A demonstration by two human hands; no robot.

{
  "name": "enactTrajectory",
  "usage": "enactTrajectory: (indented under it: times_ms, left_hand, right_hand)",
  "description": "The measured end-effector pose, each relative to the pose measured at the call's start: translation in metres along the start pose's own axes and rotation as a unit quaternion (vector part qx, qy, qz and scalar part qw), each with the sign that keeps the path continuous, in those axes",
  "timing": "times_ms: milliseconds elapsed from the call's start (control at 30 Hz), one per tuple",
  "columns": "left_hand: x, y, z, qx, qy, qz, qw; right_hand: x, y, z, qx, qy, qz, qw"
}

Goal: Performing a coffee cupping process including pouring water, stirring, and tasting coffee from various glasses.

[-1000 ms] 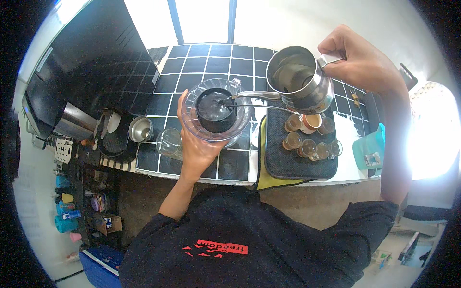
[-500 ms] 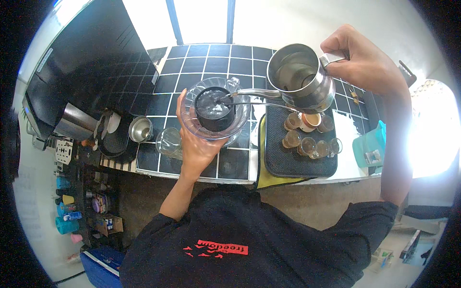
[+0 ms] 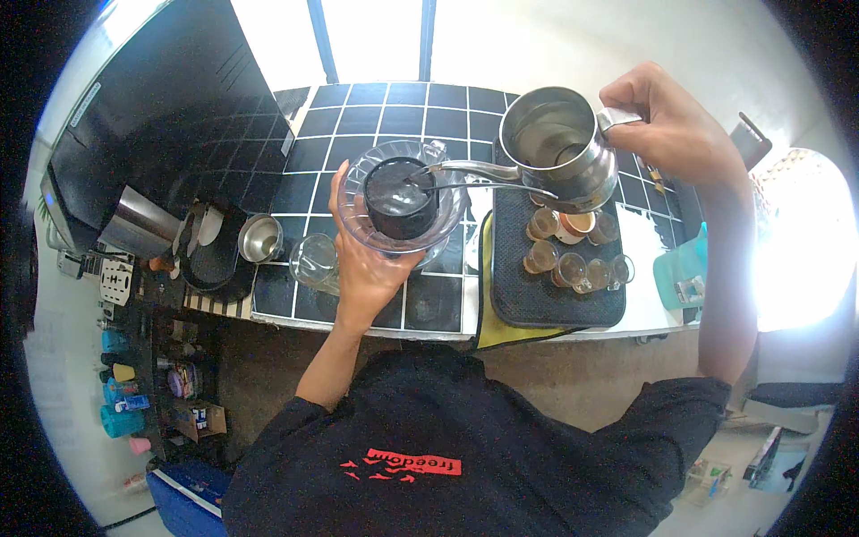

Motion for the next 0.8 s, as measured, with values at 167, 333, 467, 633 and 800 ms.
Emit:
enactTrajectory:
  times_ms: [167,333,467,633,800]
  left_hand:
    - [-0.005,0.001,0.000,-0.015,0.005,-0.015,1.000]
    - [-0.001,0.002,0.000,-0.009,0.012,-0.023,1.000]
    - [-0.002,0.001,0.001,-0.009,0.039,0.022,0.999]
    - [-0.001,0.003,0.001,-0.003,-0.012,-0.038,0.999]
    - [-0.007,0.003,0.003,-0.015,0.027,0.048,0.998]
  right_hand:
    - [0.025,-0.010,0.010,0.023,-0.072,-0.067,0.995]
    - [0.055,-0.043,0.027,-0.004,-0.103,-0.155,0.983]
    - [0.094,-0.067,0.043,-0.014,-0.075,-0.245,0.966]
    - [0.096,-0.093,0.068,0.123,-0.148,-0.347,0.918]
    - [0.095,-0.109,0.073,0.173,-0.124,-0.291,0.933]
Point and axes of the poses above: each hand's wrist, its own z-axis away from the middle knuckle, its own y-axis out of the back of the hand, x = y × z, the point moved 5 cm from there along -z, towards the middle knuckle, and after that the axes turned 7 degrees about x, right-handed, at the moved point
